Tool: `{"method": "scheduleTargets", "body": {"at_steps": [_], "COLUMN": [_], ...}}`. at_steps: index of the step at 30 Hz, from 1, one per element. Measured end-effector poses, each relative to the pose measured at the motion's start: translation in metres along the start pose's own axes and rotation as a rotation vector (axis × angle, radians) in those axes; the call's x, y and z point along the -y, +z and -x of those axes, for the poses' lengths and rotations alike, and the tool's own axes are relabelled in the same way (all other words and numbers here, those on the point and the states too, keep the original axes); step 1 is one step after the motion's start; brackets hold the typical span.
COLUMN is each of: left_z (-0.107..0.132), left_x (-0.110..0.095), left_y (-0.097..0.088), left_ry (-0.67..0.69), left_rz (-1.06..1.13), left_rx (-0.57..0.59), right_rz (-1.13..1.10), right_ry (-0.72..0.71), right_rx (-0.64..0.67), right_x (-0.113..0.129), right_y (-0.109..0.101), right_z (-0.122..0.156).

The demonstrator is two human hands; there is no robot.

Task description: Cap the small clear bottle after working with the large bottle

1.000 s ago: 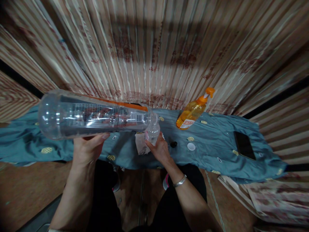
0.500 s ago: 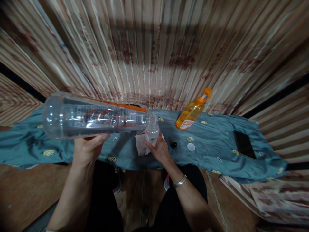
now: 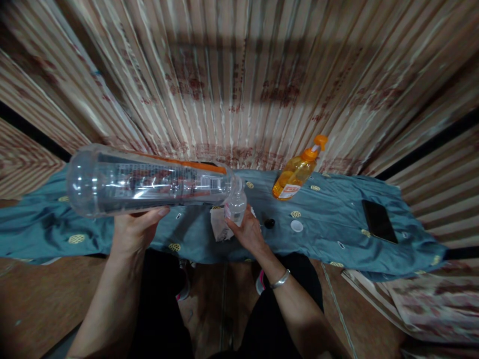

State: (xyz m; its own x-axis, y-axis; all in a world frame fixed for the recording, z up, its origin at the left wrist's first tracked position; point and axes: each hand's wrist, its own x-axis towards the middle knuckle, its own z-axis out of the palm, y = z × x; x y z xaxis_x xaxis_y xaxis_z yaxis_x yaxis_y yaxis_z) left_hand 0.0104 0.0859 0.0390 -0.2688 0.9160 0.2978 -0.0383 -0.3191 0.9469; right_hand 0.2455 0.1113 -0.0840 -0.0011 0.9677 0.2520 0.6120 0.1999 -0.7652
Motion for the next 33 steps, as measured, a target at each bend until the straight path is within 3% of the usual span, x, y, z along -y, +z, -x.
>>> {"method": "scheduleTargets", "body": {"at_steps": [19,33], "left_z": [-0.0049,0.002], "left_x": [-0.0061,-0.0008], "left_y": [-0.0018,-0.0026], "left_ry": [-0.039,-0.037], "left_rz": [0.013,0.017], "left_rx": [0.025,-0.023], "right_rz": [0.01,0.049], "right_ry": [-0.005,-0.017], "right_rx": [-0.013,-0.018], "right_x": [-0.0053,-0.0041], "right_y": [0.0037,0.0033], "right_z": [0.0007,0.0006]}}
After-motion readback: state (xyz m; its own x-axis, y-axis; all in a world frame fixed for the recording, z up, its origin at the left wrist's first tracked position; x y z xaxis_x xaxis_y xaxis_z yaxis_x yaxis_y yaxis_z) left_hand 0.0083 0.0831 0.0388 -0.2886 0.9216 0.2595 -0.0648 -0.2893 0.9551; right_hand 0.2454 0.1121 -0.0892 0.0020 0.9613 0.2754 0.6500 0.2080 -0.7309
